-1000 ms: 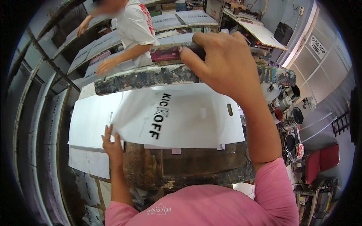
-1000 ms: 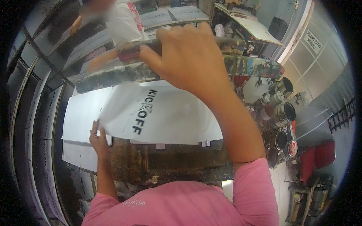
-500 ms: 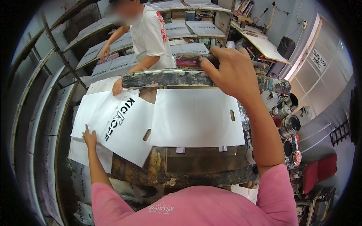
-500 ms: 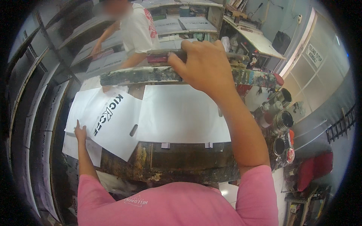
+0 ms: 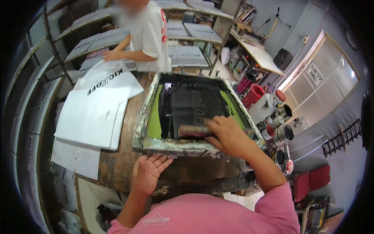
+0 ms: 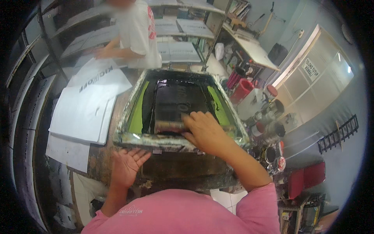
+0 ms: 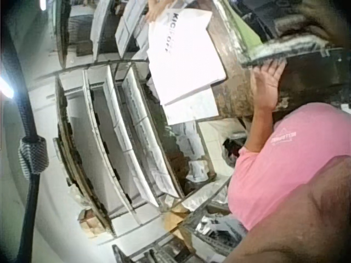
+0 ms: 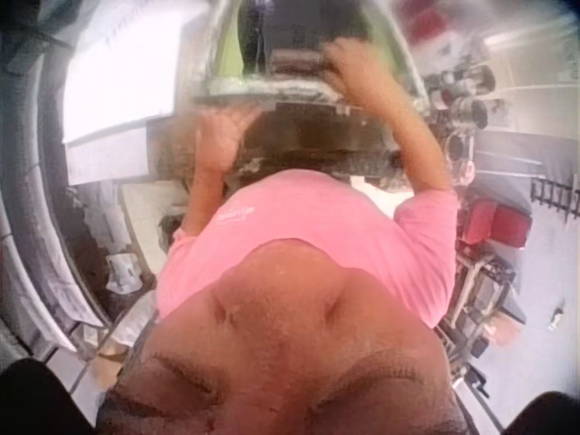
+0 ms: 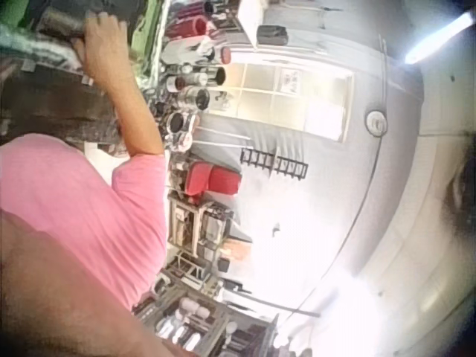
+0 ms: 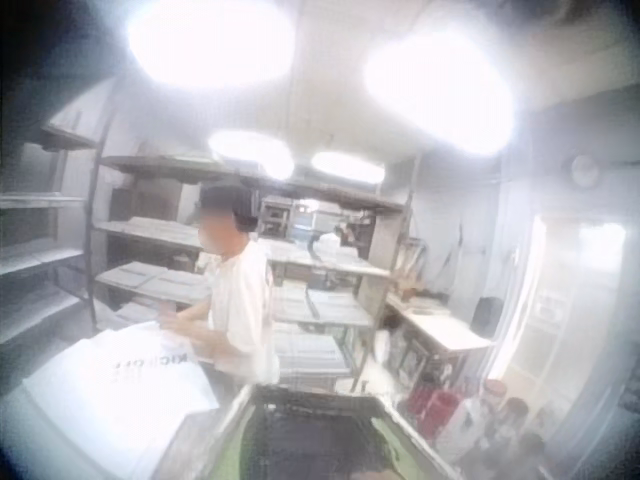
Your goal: The person performs screen printing on white bags by placing a bag under a screen frame, swiping a squeegee to apply ink, and lifting the frame to reveal the print.
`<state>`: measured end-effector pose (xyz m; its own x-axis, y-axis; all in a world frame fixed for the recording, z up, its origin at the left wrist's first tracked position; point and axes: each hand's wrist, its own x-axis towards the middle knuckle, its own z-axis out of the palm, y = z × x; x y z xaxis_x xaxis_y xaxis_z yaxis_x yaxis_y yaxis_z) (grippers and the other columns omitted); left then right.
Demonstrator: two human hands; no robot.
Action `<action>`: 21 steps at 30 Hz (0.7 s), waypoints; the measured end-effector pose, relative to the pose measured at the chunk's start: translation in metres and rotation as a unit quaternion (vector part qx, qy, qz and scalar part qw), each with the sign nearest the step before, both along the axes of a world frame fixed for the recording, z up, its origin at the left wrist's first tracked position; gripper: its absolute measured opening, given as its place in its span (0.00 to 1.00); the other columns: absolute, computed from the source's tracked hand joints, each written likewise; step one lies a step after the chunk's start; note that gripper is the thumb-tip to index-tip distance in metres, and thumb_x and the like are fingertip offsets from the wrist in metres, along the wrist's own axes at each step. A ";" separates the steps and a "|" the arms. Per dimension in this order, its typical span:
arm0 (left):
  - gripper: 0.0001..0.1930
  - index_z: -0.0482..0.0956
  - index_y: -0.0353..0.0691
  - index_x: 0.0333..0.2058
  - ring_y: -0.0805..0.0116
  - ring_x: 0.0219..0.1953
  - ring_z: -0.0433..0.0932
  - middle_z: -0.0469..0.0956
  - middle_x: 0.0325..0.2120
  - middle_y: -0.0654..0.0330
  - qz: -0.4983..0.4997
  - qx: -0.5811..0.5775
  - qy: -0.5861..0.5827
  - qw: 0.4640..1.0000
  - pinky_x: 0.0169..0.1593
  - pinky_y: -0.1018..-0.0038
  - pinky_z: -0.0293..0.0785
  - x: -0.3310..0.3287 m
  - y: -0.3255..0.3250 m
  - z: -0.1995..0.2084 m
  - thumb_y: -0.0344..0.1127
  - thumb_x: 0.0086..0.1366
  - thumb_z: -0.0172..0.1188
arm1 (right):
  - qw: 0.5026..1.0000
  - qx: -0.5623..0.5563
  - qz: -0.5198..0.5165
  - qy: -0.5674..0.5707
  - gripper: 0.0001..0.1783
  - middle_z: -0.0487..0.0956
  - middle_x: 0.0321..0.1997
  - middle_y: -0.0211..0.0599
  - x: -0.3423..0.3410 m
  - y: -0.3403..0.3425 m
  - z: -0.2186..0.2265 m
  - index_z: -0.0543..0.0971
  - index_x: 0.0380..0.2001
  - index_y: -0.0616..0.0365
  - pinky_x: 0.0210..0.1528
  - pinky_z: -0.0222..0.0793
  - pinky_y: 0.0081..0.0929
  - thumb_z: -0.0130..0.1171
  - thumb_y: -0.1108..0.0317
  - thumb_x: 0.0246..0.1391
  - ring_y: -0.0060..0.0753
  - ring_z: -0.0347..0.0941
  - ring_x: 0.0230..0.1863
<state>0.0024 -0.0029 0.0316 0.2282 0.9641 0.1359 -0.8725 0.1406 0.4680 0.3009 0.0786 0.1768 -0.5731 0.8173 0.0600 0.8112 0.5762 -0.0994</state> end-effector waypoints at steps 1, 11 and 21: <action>0.34 0.65 0.35 0.63 0.47 0.65 0.73 0.76 0.57 0.44 0.010 -0.060 0.056 0.997 0.72 0.44 0.66 -0.002 -0.011 -0.021 0.61 0.76 0.52 | 0.996 -0.087 0.025 -0.004 0.31 0.79 0.50 0.50 0.009 -0.001 -0.017 0.74 0.65 0.58 0.58 0.69 0.46 0.64 0.60 0.61 0.54 0.74 0.53; 0.38 0.65 0.34 0.65 0.51 0.59 0.77 0.76 0.57 0.44 0.023 -0.317 0.242 0.917 0.66 0.49 0.73 0.012 -0.021 -0.097 0.66 0.77 0.45 | 0.986 0.085 -0.017 0.143 0.26 0.79 0.47 0.44 0.038 0.179 -0.187 0.77 0.64 0.46 0.54 0.72 0.47 0.62 0.64 0.63 0.53 0.75 0.51; 0.44 0.62 0.35 0.67 0.51 0.61 0.76 0.73 0.61 0.44 0.060 -0.365 0.311 0.875 0.61 0.52 0.76 0.021 -0.021 -0.102 0.73 0.75 0.39 | 0.979 0.164 -0.097 0.071 0.19 0.80 0.43 0.37 0.013 0.326 -0.247 0.80 0.52 0.41 0.46 0.79 0.47 0.63 0.48 0.62 0.47 0.78 0.49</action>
